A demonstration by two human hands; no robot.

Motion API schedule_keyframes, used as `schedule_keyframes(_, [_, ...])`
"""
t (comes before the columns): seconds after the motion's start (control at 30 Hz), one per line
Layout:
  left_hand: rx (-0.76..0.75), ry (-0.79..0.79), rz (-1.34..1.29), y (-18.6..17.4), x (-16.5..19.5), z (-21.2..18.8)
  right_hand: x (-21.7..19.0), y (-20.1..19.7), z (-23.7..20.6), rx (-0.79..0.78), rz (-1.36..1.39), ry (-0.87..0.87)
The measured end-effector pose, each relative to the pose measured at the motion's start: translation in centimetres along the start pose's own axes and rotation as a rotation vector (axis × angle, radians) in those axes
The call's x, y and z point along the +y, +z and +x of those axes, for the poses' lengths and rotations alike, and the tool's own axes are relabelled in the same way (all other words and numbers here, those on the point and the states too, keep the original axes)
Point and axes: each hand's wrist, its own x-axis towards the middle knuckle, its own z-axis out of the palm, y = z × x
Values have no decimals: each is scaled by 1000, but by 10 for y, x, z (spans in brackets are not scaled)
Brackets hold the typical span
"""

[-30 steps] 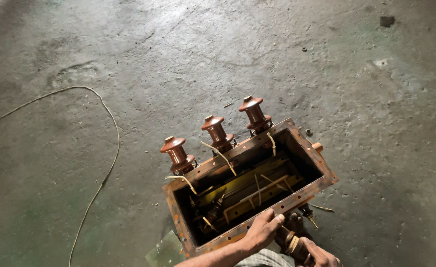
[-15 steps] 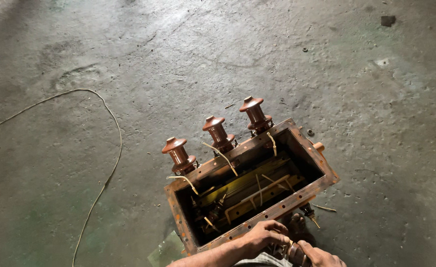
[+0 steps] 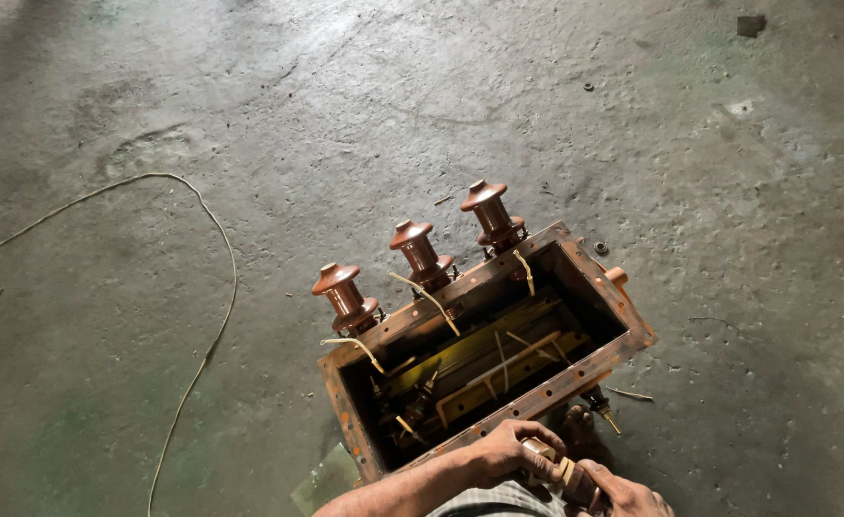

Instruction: The person walks toward an open metal enclosure containing electrical components and begins assembling brown insulator-like parts with attached wires. They handle the components by hand, aligning and inserting them into the enclosure.

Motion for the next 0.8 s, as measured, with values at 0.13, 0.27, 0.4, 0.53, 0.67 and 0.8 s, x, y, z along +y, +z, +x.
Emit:
schedule_keyframes(0.13, [-9, 38, -11, -2, -4, 2, 6, 10, 4, 46, 16, -8])
schedule_keyframes(0.27, [36, -11, -35, 4, 9, -1, 11, 12, 6, 27, 11, -67])
schedule_keyframes(0.4, [70, 102, 182, 13, 30, -6, 4, 12, 1, 139, 117, -112])
schedule_keyframes(0.53, [90, 224, 173, 17, 46, -15, -13, 14, -12, 259, 287, 48])
schedule_keyframes(0.67, [167, 372, 130, 13, 58, -17, -21, 17, -18, 440, 440, -134])
schedule_keyframes(0.8, [231, 412, -13, 17, 61, -16, -30, 23, -18, 644, 677, -137])
